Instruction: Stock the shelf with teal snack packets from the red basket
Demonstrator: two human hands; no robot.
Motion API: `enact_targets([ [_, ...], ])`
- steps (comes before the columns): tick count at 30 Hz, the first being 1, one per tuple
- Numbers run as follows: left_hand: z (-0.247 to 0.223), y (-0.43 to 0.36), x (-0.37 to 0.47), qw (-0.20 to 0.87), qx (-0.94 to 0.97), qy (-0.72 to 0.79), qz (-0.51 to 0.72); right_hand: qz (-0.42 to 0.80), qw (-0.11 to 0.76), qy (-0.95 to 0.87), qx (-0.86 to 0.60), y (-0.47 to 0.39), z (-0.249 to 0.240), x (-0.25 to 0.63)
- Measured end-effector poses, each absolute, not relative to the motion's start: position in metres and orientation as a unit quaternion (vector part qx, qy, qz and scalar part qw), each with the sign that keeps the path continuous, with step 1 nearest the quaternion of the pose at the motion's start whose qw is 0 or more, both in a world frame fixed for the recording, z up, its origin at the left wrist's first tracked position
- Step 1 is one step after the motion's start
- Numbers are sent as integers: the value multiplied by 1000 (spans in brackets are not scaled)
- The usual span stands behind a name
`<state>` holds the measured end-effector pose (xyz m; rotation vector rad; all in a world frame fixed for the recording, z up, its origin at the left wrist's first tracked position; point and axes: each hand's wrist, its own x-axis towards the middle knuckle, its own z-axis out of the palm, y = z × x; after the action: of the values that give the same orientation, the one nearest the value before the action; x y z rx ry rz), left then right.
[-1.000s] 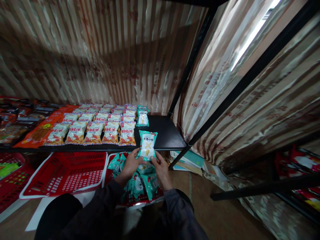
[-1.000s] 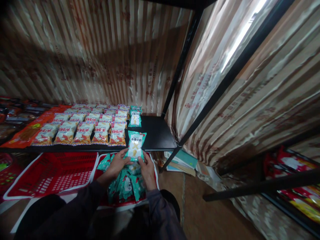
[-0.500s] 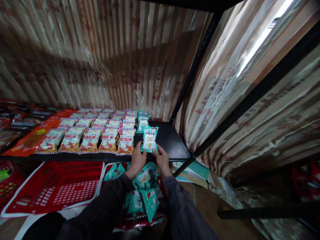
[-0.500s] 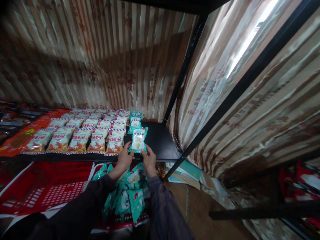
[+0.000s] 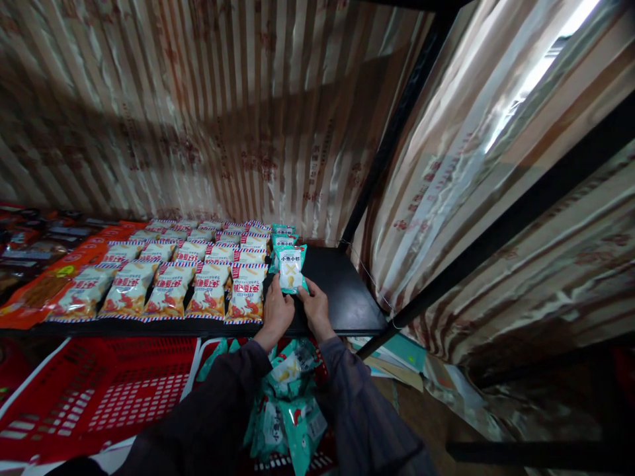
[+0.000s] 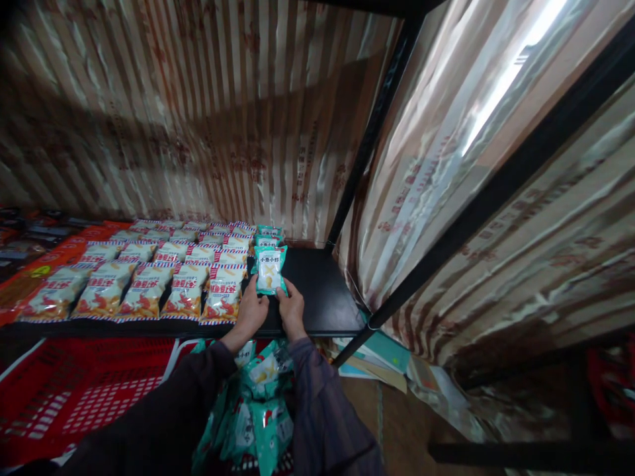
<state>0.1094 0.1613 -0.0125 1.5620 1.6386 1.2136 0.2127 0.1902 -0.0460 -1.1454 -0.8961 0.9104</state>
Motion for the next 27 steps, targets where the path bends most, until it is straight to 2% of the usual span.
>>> enact_targets([
  [27, -31, 187, 111, 247, 596, 626, 439, 210, 512, -554, -622, 219, -51, 213],
])
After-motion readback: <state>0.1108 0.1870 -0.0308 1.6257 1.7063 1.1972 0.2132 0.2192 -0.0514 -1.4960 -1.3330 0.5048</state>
